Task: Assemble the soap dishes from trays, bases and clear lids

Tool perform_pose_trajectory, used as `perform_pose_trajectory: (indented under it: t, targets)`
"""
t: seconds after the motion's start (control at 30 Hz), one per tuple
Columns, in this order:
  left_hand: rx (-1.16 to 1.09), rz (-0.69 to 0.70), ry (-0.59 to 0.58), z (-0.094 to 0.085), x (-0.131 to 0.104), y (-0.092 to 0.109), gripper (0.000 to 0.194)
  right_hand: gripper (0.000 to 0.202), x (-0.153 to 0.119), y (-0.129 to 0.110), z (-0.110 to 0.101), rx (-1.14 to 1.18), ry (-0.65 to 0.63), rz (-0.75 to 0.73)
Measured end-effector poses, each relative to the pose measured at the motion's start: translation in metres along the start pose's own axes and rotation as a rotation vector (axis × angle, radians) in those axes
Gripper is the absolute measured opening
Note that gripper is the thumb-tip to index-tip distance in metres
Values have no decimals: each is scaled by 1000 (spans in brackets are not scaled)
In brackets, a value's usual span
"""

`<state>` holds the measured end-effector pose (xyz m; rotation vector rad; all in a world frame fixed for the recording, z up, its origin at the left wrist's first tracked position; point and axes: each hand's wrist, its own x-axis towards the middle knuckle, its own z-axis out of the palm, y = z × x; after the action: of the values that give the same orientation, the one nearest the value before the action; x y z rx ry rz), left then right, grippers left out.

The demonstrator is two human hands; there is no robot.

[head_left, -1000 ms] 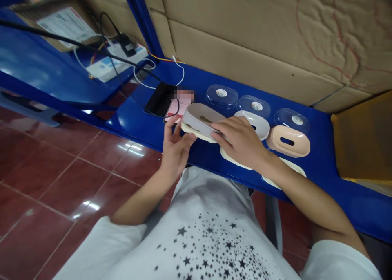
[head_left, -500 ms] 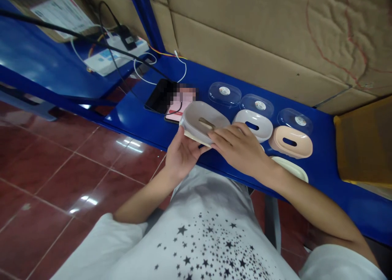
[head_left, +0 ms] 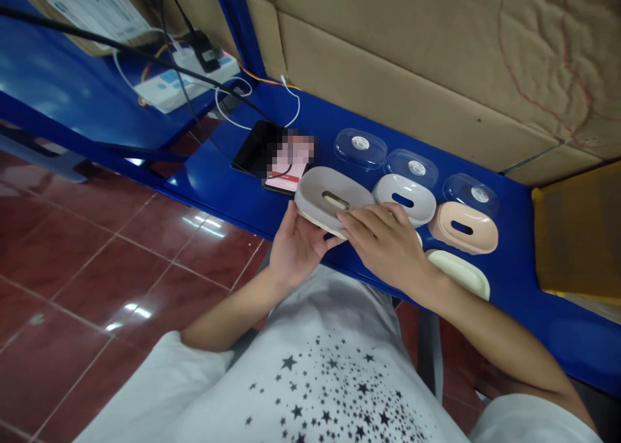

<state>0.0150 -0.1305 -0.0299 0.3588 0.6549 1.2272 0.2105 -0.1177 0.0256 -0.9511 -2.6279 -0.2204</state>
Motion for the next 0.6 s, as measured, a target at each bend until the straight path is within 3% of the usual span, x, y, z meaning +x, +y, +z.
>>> perform_pose_trajectory:
  t: [0.13, 0.33, 0.47, 0.53, 0.6]
  targets:
    - [-7, 21, 7, 1, -1, 0, 66, 34, -2, -3, 5, -39, -8, -57]
    - [-28, 2, 26, -2, 2, 1, 56, 33, 8, 6, -2, 78, -90, -64]
    - [-38, 29, 36, -1, 4, 2, 54, 39, 39, 60, 2, 160, -46, 101]
    - [-50, 24, 36, -1, 4, 2, 55, 44, 56, 98, 17, 132, -64, 158]
    - [-80, 5, 46, -1, 4, 3, 58, 64, 73, 136, 39, 139, -153, 184]
